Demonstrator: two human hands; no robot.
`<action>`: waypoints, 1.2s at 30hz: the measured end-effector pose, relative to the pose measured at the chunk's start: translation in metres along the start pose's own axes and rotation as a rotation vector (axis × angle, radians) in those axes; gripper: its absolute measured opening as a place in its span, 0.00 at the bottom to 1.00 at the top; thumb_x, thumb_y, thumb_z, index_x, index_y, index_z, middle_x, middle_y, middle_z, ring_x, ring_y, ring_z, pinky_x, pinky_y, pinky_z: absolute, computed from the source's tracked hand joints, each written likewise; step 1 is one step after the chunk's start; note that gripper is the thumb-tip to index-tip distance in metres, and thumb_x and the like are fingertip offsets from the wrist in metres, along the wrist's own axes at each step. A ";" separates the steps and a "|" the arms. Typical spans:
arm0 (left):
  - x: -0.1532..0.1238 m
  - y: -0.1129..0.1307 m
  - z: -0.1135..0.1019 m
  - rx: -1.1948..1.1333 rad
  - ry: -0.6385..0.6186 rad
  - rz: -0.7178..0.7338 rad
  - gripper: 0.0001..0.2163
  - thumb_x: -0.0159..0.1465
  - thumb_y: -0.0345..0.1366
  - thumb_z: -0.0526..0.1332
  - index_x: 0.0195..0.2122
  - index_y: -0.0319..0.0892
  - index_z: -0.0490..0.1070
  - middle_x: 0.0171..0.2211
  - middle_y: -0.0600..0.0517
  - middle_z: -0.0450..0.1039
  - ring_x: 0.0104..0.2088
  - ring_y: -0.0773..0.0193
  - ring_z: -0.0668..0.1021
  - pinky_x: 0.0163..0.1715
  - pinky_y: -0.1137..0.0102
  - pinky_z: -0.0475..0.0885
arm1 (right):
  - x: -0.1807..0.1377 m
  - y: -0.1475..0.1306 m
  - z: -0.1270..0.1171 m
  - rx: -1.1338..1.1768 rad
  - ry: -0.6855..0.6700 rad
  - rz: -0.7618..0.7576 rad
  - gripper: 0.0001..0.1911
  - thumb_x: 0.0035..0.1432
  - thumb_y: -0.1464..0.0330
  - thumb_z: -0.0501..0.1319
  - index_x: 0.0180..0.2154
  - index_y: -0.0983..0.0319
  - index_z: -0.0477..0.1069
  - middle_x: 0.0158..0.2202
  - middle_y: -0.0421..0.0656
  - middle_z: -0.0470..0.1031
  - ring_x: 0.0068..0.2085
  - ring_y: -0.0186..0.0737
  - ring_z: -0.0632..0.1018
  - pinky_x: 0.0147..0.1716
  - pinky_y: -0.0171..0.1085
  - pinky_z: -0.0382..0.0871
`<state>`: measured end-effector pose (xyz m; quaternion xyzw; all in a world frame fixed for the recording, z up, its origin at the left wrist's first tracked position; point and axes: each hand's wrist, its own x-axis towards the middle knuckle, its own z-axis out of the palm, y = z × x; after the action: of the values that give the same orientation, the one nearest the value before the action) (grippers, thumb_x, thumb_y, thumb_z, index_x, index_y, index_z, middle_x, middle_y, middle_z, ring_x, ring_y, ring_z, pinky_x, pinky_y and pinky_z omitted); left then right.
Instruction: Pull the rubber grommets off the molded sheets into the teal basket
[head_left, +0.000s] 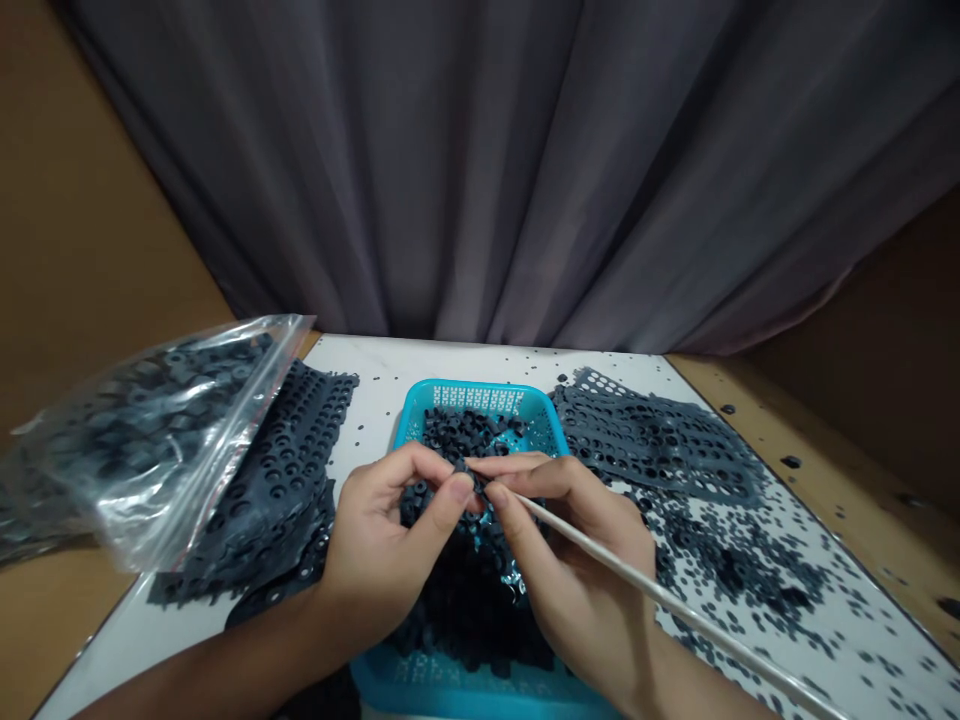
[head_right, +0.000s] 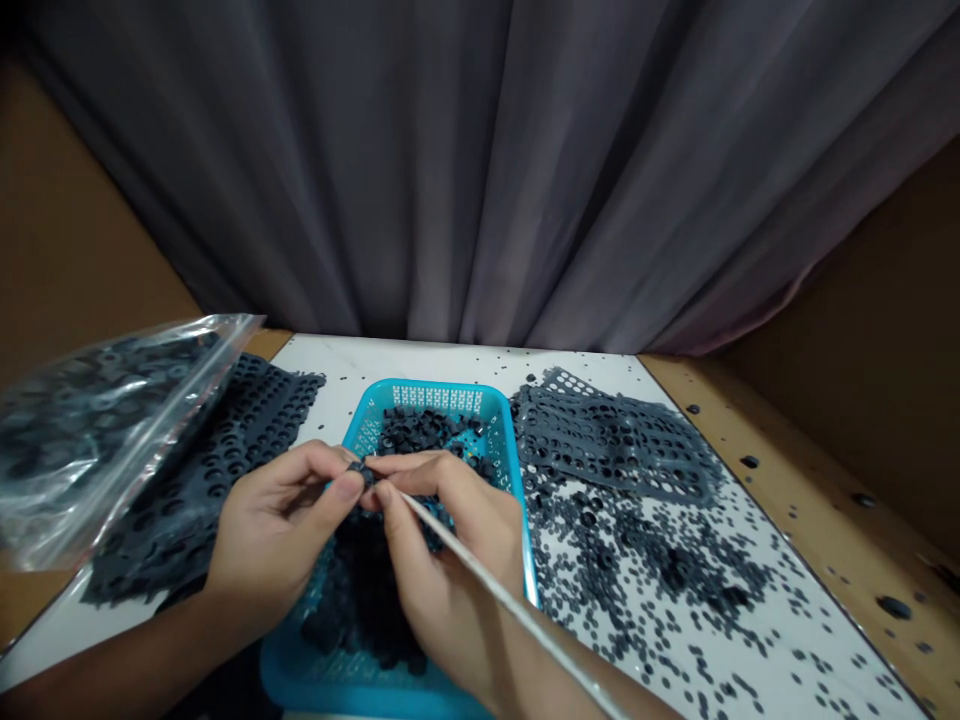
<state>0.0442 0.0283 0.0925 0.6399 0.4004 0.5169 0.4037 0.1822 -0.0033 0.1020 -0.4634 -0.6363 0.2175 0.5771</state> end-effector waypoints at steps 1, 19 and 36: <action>0.000 0.000 0.000 -0.005 -0.002 -0.002 0.07 0.59 0.29 0.60 0.24 0.44 0.70 0.21 0.59 0.76 0.24 0.72 0.76 0.27 0.80 0.70 | 0.000 0.000 0.000 -0.002 -0.001 -0.006 0.07 0.55 0.77 0.60 0.30 0.60 0.68 0.34 0.38 0.80 0.38 0.33 0.81 0.39 0.31 0.74; 0.000 0.001 0.000 0.003 0.024 -0.035 0.07 0.59 0.30 0.61 0.24 0.44 0.70 0.21 0.59 0.76 0.24 0.72 0.78 0.28 0.79 0.71 | 0.009 -0.009 -0.005 0.346 -0.014 0.271 0.06 0.56 0.73 0.63 0.26 0.60 0.70 0.34 0.40 0.81 0.37 0.35 0.81 0.37 0.32 0.76; 0.000 0.004 0.000 0.049 0.029 -0.028 0.07 0.59 0.32 0.61 0.23 0.43 0.70 0.21 0.55 0.76 0.23 0.68 0.77 0.26 0.75 0.71 | 0.007 -0.010 -0.004 0.253 -0.003 0.211 0.06 0.55 0.73 0.63 0.27 0.60 0.71 0.32 0.41 0.81 0.36 0.36 0.81 0.35 0.33 0.77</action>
<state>0.0449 0.0273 0.0964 0.6362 0.4279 0.5104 0.3894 0.1829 -0.0032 0.1152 -0.4511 -0.5526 0.3558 0.6038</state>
